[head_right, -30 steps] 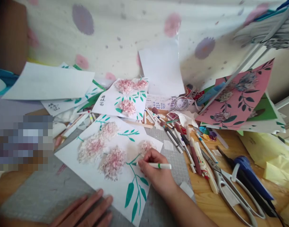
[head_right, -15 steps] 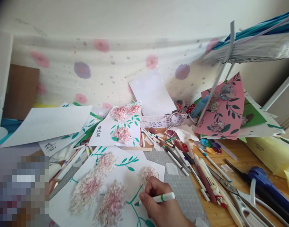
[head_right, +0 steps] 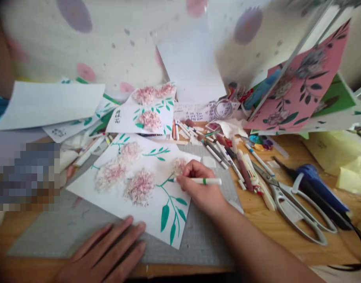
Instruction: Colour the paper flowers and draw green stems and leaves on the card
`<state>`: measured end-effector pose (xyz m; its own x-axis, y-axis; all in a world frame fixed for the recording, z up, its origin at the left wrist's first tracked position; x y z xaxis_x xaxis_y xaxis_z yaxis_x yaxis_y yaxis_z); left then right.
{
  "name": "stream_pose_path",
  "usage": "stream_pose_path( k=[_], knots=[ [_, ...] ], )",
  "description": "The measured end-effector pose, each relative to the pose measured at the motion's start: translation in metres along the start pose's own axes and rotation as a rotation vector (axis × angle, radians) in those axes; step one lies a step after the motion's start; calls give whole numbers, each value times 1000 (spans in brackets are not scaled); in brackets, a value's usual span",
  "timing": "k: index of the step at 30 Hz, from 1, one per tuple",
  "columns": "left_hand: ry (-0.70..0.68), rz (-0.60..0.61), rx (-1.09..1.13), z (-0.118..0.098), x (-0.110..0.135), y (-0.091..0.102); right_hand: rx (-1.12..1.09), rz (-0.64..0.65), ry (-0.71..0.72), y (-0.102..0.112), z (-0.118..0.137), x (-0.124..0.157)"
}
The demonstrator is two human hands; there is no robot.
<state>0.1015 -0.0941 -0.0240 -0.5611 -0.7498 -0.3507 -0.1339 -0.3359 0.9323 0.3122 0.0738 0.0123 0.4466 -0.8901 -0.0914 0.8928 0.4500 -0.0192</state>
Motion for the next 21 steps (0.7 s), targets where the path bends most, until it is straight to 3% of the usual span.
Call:
stream_pose_path(
  k=[10, 14, 21],
  knots=[
    [-6, 149, 115, -3, -12, 12, -164, -20, -60, 1, -7, -3],
    [-44, 109, 114, -2, -18, 9, -224, -38, -121, 3, -11, -6],
    [-32, -77, 162, -10, -20, 1, -192, -43, -106, 8, -11, 0]
  ],
)
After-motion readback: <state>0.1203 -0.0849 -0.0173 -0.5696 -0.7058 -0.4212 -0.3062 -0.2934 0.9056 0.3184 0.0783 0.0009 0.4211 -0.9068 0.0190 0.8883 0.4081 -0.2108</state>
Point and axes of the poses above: each hand's wrist, its own x-axis away from the middle knuckle, its own y-axis out of the back of the hand, z = x × y, the point moved 2 cm from there along -x, towards the middle knuckle, and after that the axes turned 10 degrees about z, right-handed, at the moved point
